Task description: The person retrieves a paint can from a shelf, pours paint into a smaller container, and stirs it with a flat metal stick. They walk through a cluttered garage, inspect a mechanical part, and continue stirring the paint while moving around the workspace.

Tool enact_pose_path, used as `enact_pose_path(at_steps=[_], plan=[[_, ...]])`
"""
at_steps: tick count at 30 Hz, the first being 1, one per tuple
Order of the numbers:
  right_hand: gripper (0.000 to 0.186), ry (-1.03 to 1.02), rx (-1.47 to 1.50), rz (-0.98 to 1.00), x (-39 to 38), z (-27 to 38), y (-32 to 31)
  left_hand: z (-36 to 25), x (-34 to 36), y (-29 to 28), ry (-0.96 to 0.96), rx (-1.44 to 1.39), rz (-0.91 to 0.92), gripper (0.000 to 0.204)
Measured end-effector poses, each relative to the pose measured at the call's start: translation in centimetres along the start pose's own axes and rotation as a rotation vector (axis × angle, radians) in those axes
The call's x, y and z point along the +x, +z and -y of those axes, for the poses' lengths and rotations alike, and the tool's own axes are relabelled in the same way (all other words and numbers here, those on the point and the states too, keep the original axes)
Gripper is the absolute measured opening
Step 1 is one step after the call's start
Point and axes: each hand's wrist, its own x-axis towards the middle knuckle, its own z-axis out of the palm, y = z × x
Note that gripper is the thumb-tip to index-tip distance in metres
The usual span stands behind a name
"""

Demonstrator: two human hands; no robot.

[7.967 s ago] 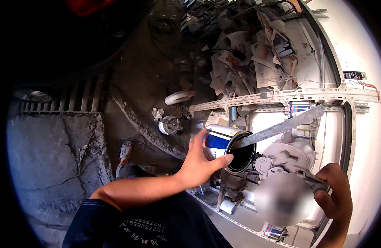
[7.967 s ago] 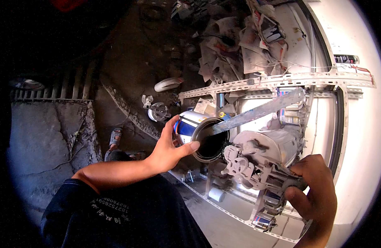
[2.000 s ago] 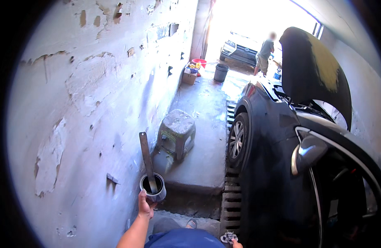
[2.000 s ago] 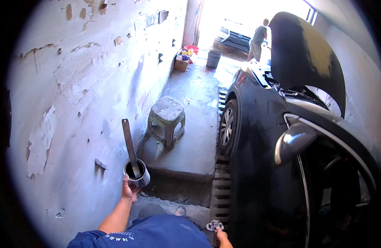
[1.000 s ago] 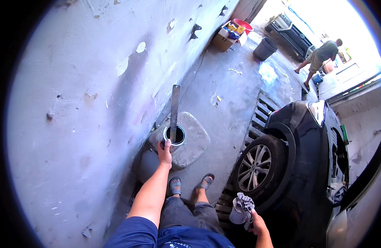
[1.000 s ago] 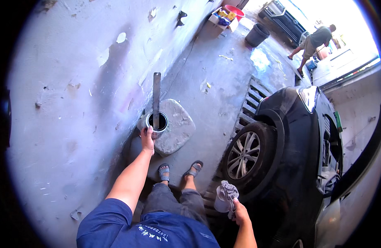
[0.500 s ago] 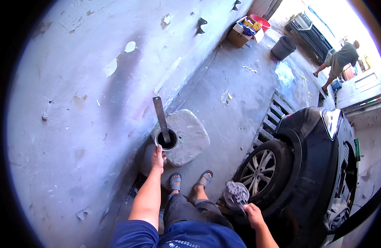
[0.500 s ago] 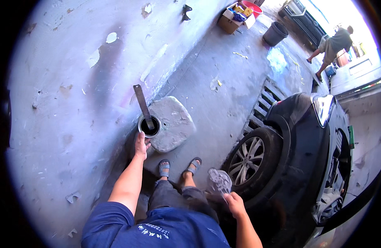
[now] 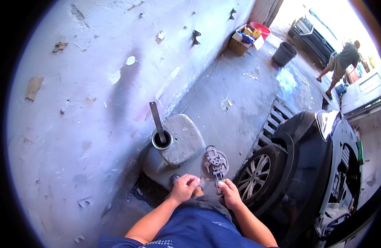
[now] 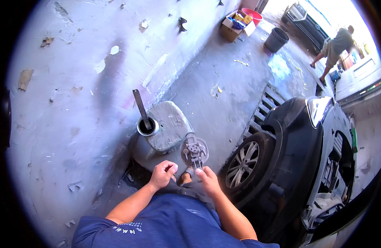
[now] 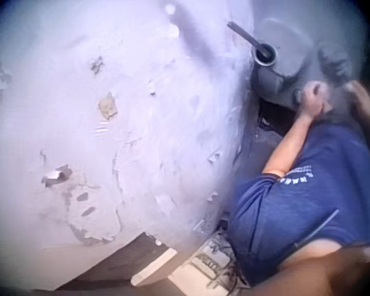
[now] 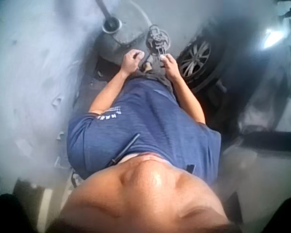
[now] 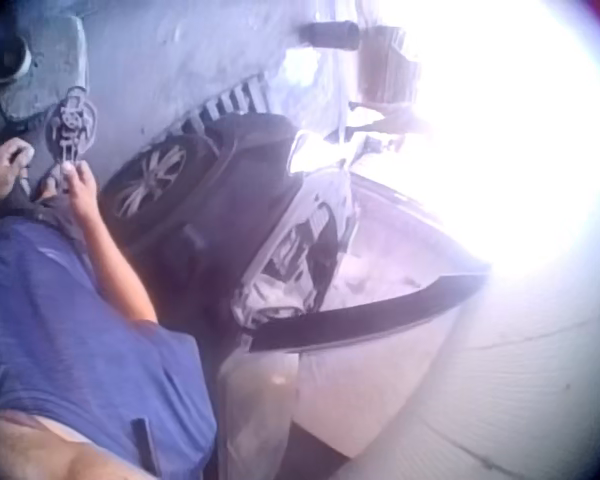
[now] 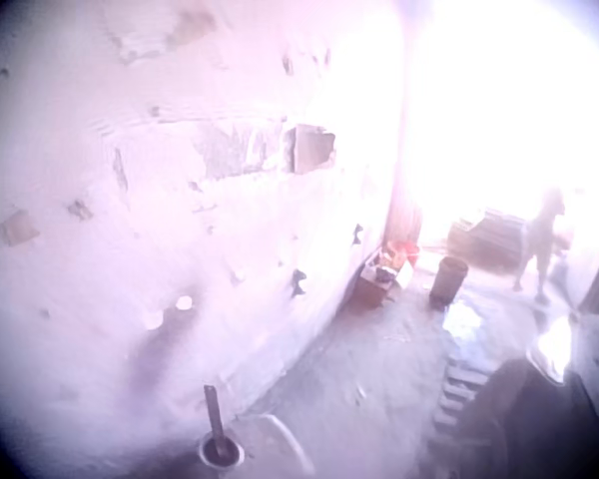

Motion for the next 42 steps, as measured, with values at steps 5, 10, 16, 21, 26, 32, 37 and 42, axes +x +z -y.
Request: enact_pose_path(at_steps=[5, 10, 16, 21, 26, 32, 37, 42], plan=[[0.03, -0.149, -0.224, 0.006, -0.2, 2.2, -0.2, -2.7, 4.9, -4.7, -0.068, 0.03, -0.197, 0.02], [0.041, -0.286, -0.429, 0.03, -1.8, 3.3, -0.1, -3.2, 7.1, -7.5, -0.115, -0.13, 0.189, 0.028], [0.047, -0.378, -0.424, 0.057, -3.4, 3.7, 0.8, -3.3, 7.8, -8.9, -0.234, -0.219, 0.498, 0.02], [0.051, -0.344, -0.354, 0.044, -3.6, 4.0, 2.2, -4.2, 8.5, -10.8, -0.319, -0.293, 0.593, 0.018], [0.063, -0.311, -0.334, 0.064, -3.1, 3.2, 1.3, -4.0, 8.4, -11.1, -0.359, -0.391, 0.686, 0.02], [0.064, -0.354, -0.318, 0.092, -2.6, 2.6, 0.3, -3.4, 8.6, -11.0, -0.43, -0.576, 0.798, 0.018], [0.064, -0.358, -0.295, 0.098, -2.6, 2.6, 0.4, -3.3, 8.7, -11.0, -0.458, -0.606, 0.795, 0.017], [0.063, -0.37, -0.362, 0.107, -2.9, 3.0, 0.8, -3.9, 8.8, -11.1, -0.434, -0.563, 0.802, 0.017]])
